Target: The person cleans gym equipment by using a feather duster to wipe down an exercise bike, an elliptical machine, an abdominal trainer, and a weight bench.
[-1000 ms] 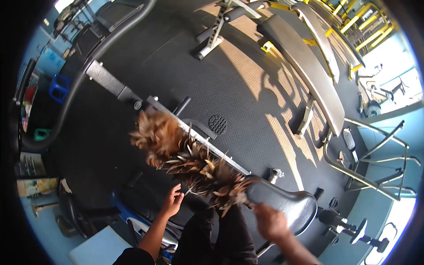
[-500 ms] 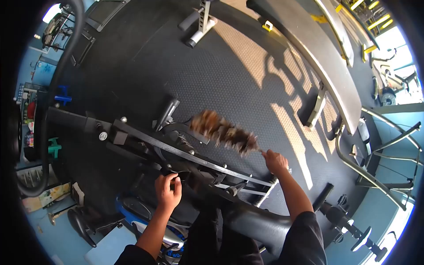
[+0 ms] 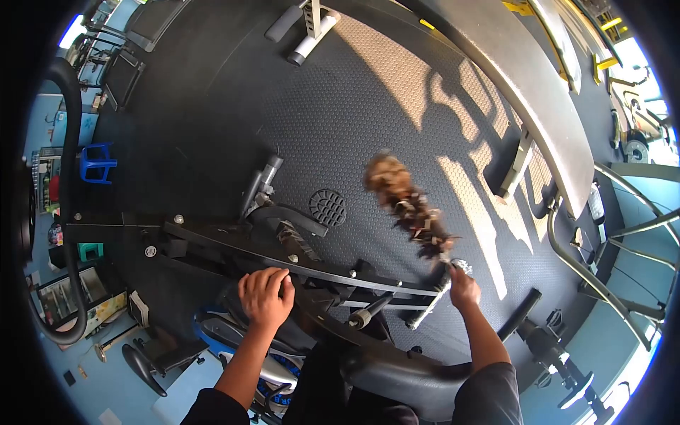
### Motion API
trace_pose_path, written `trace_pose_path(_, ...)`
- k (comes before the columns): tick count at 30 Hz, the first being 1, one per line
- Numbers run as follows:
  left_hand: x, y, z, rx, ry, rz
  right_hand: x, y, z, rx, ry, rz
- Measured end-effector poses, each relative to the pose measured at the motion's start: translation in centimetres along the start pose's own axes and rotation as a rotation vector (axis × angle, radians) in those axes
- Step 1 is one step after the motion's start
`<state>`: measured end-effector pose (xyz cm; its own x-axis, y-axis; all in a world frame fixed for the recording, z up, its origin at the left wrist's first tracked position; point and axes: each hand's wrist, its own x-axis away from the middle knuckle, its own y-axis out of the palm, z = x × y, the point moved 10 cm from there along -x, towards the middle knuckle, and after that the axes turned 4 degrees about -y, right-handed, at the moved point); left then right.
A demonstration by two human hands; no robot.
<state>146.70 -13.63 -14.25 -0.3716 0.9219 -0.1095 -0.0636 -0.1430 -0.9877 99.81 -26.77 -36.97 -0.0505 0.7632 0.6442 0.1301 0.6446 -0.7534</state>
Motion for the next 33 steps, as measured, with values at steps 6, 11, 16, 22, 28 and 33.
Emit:
trace_pose_path(6, -1.6, -0.6, 0.1, -0.045, -0.096, -0.097, -3.2, 2.5, -15.9, 0.067, -0.35, -0.1)
trace_pose_path(11, -3.4, 8.7, 1.1, 0.028, -0.041, -0.579, -3.1, 3.3, -8.8, 0.105, -0.324, -0.091)
trace_pose_path(16, -6.6, 19.8, 0.9, -0.066, -0.062, -0.916, -1.6, -0.3, 2.6, 0.27, -0.265, -0.001)
trace_pose_path(22, -4.2, 20.4, 1.7, -0.084, -0.023, -1.145, -2.4, -1.2, -7.1, -0.001, -0.488, 0.139)
trace_pose_path(28, -1.7, 15.7, 0.8, 0.038, -0.054, -1.016, -5.5, 0.9, -14.8, 0.146, -0.474, -0.062)
trace_pose_path(33, -1.0, 10.1, 0.2, 0.085, -0.013, -0.803, -6.4, -6.7, -2.8, 0.475, -0.481, -0.06)
